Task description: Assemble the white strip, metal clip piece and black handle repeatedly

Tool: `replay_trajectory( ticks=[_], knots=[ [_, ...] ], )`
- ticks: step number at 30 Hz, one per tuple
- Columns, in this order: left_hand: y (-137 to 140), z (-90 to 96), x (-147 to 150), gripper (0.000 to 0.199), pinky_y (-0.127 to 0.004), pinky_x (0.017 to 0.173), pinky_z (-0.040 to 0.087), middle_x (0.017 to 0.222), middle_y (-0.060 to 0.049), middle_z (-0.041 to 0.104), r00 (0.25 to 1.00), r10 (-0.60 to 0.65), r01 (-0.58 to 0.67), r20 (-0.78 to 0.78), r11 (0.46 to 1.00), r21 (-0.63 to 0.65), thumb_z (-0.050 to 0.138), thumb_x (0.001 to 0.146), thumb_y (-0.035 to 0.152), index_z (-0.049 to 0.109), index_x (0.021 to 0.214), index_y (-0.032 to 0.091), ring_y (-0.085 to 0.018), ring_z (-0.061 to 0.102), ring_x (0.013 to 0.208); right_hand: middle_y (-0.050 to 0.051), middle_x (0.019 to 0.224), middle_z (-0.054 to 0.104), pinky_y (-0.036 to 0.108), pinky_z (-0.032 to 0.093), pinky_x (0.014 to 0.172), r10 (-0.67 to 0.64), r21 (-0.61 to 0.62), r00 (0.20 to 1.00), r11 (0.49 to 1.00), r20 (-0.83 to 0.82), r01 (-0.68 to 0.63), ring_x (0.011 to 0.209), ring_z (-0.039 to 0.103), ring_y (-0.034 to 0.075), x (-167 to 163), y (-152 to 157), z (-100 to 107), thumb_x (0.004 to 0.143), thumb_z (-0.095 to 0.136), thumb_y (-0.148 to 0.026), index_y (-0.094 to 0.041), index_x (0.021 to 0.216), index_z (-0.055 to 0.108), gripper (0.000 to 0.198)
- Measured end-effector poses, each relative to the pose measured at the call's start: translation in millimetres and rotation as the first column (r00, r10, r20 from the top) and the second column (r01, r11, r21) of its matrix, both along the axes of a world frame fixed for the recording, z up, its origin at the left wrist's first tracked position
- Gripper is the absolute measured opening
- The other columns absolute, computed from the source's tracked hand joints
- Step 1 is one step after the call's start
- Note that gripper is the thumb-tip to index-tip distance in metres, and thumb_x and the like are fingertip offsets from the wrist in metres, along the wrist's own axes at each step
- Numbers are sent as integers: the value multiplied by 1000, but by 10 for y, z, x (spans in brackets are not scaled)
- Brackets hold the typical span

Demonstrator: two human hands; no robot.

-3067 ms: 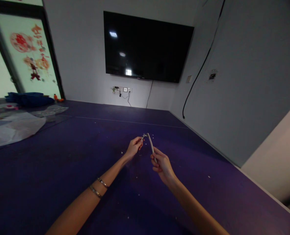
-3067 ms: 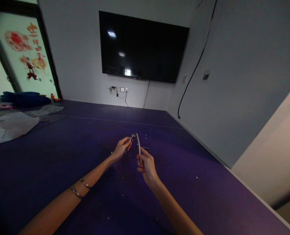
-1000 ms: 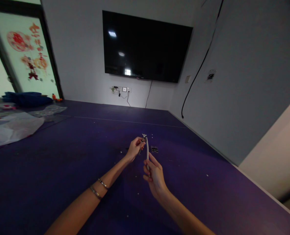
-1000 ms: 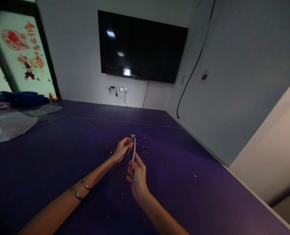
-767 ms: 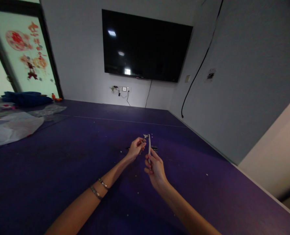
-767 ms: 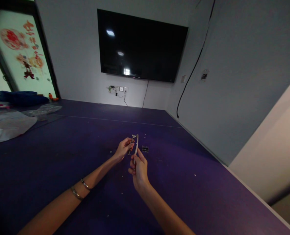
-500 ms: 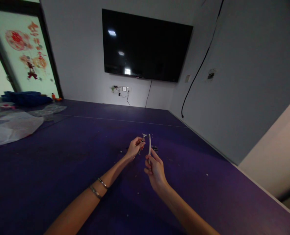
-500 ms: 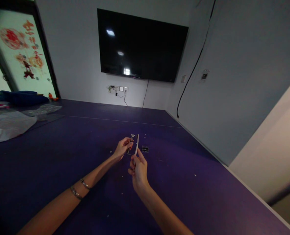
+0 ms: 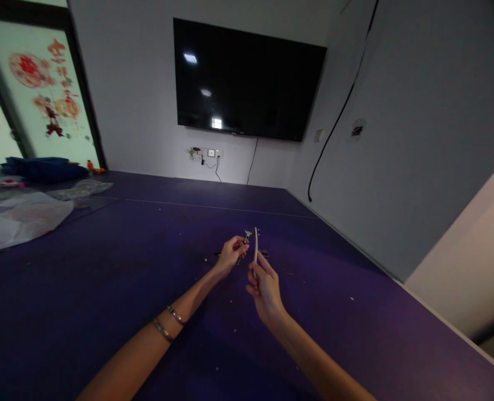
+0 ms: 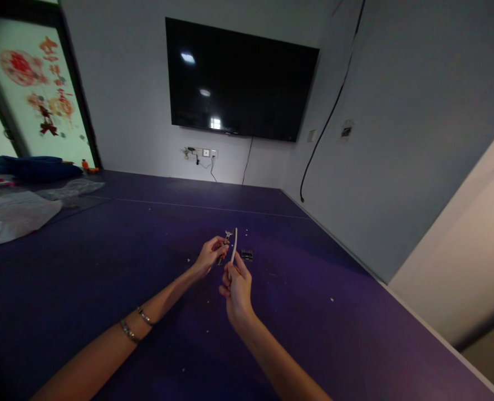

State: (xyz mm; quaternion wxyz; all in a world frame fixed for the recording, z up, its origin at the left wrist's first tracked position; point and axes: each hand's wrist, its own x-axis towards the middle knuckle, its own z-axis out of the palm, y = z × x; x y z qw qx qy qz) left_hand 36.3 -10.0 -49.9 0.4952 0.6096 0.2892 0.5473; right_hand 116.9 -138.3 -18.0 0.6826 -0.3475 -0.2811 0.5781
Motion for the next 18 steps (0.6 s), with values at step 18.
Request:
replay_trajectory(
  ticks=[18],
  knots=[
    [-14,37,-12,25,-20,51,38,60,3,53,998,29,-28,53,1000,-11,65,67,30,59,85,14,-8,49,52,-6,64,44,17,14,36,40,1,999,999,28,-41,41,26,3,-62,-140,-89,67,59,-22,-24,110,56,44]
  ],
)
